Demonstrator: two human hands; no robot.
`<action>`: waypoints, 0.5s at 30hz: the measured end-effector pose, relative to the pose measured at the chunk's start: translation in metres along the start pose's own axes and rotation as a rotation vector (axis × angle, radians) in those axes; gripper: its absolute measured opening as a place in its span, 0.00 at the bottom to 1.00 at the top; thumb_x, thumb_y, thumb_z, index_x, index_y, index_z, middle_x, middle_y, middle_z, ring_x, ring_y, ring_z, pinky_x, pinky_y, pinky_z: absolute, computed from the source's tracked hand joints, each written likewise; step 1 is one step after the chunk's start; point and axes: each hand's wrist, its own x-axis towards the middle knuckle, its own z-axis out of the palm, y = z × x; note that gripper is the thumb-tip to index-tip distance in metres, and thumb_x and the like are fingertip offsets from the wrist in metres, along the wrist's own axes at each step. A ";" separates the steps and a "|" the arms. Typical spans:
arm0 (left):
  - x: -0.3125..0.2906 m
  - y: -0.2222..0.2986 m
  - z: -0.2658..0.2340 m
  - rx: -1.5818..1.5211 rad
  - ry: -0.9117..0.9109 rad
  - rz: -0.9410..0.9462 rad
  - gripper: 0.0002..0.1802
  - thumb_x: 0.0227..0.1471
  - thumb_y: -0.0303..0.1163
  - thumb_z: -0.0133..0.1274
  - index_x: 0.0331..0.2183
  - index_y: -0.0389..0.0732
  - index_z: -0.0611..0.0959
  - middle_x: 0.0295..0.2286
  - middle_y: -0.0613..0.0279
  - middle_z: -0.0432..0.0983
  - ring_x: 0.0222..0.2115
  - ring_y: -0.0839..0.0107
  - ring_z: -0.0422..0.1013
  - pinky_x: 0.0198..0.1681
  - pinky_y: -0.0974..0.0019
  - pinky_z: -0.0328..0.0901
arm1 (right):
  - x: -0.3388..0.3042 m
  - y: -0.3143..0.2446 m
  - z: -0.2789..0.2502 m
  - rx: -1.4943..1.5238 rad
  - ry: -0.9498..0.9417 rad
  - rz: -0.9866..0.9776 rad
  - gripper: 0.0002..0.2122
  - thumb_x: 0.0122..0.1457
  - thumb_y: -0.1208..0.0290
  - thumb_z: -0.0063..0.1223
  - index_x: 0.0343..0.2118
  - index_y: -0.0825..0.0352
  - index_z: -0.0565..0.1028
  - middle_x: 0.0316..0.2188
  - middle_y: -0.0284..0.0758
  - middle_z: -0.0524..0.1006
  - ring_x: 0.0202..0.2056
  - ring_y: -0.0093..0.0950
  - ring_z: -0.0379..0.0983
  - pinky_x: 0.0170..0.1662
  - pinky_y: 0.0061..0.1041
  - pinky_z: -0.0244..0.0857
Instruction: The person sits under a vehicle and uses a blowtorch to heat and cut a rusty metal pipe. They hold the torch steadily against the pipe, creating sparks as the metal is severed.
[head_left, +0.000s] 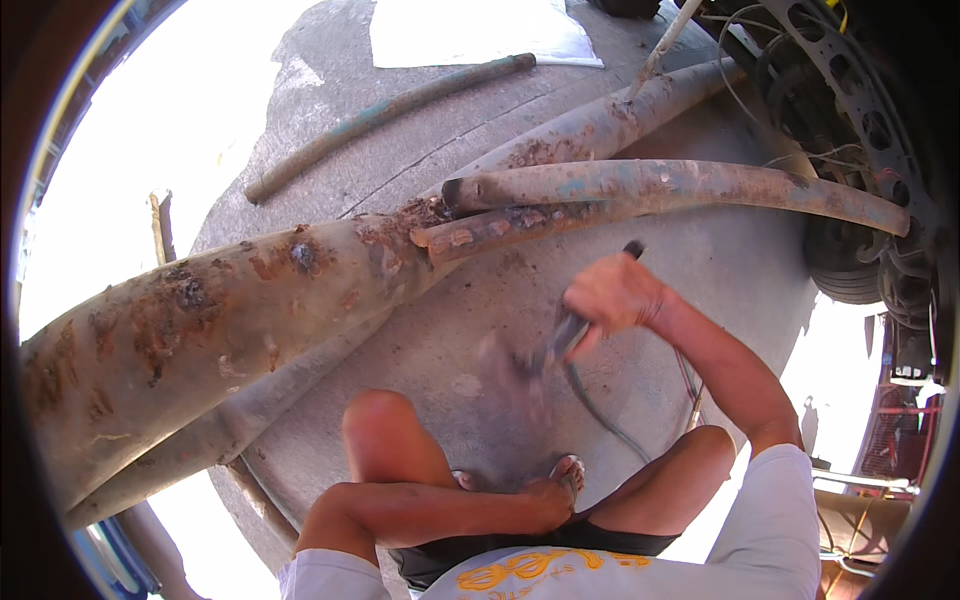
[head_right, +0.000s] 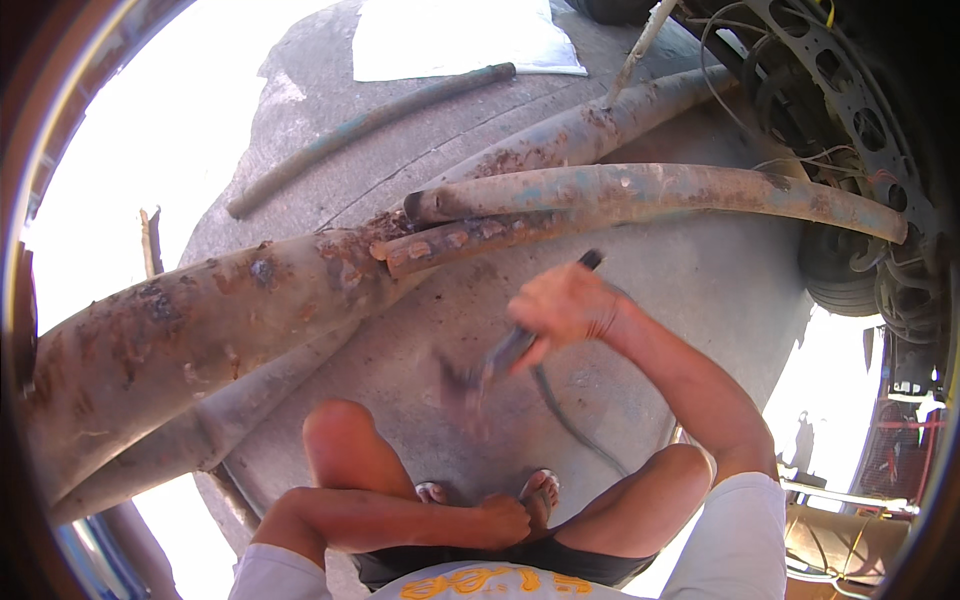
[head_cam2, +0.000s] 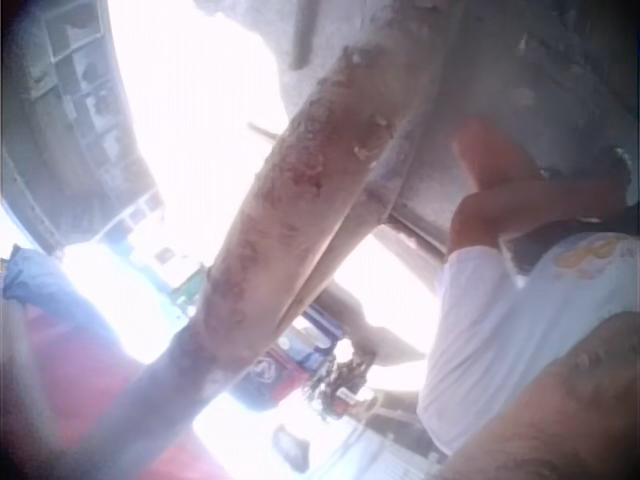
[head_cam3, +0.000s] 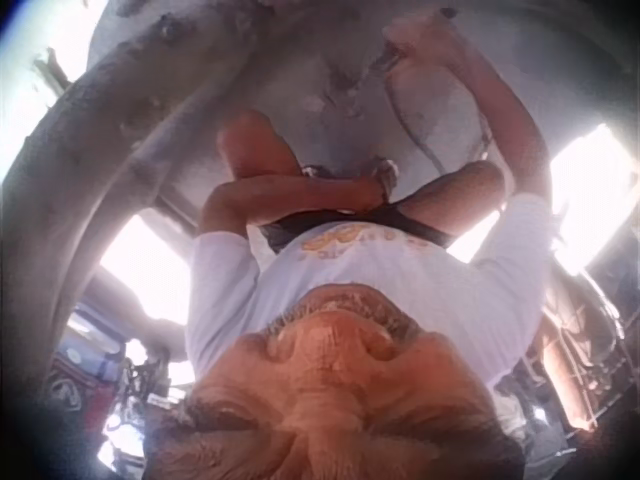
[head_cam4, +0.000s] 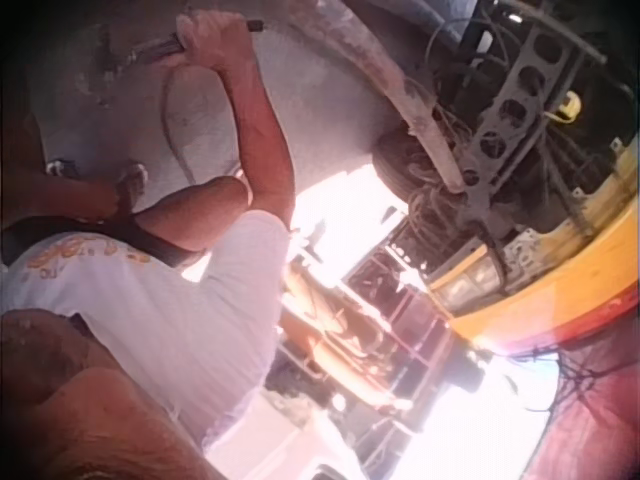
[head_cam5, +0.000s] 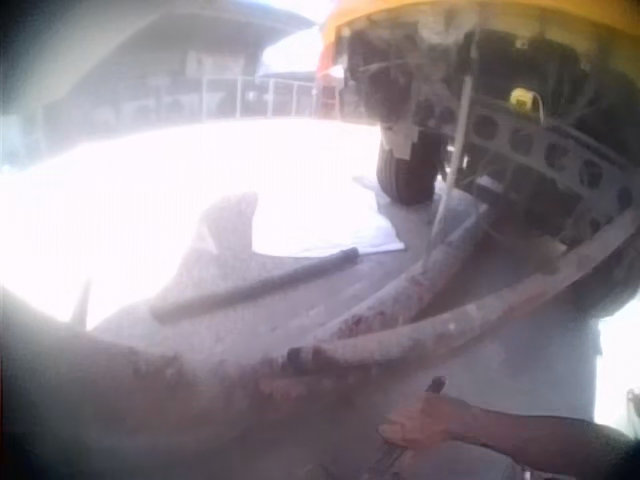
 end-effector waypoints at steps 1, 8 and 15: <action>0.000 0.001 0.001 -0.034 0.003 0.002 0.09 0.49 0.35 0.62 0.29 0.41 0.93 0.30 0.51 0.89 0.32 0.53 0.86 0.34 0.49 0.79 | -0.008 0.026 0.008 -0.051 -0.124 0.233 0.31 0.59 0.32 0.60 0.29 0.64 0.77 0.24 0.43 0.79 0.28 0.42 0.81 0.31 0.41 0.73; -0.004 0.001 -0.005 -0.056 -0.226 0.001 0.14 0.55 0.34 0.62 0.41 0.40 0.93 0.41 0.51 0.89 0.42 0.54 0.86 0.42 0.50 0.80 | -0.096 0.011 0.092 0.115 -0.496 0.939 0.39 0.60 0.27 0.55 0.29 0.71 0.86 0.27 0.53 0.83 0.34 0.53 0.84 0.40 0.47 0.76; 0.000 -0.007 0.009 -0.055 -0.183 0.089 0.13 0.58 0.36 0.58 0.36 0.40 0.93 0.36 0.51 0.89 0.36 0.52 0.87 0.39 0.50 0.80 | -0.093 -0.062 0.080 0.344 -0.591 0.721 0.40 0.57 0.25 0.56 0.30 0.70 0.85 0.23 0.51 0.82 0.33 0.54 0.83 0.42 0.49 0.76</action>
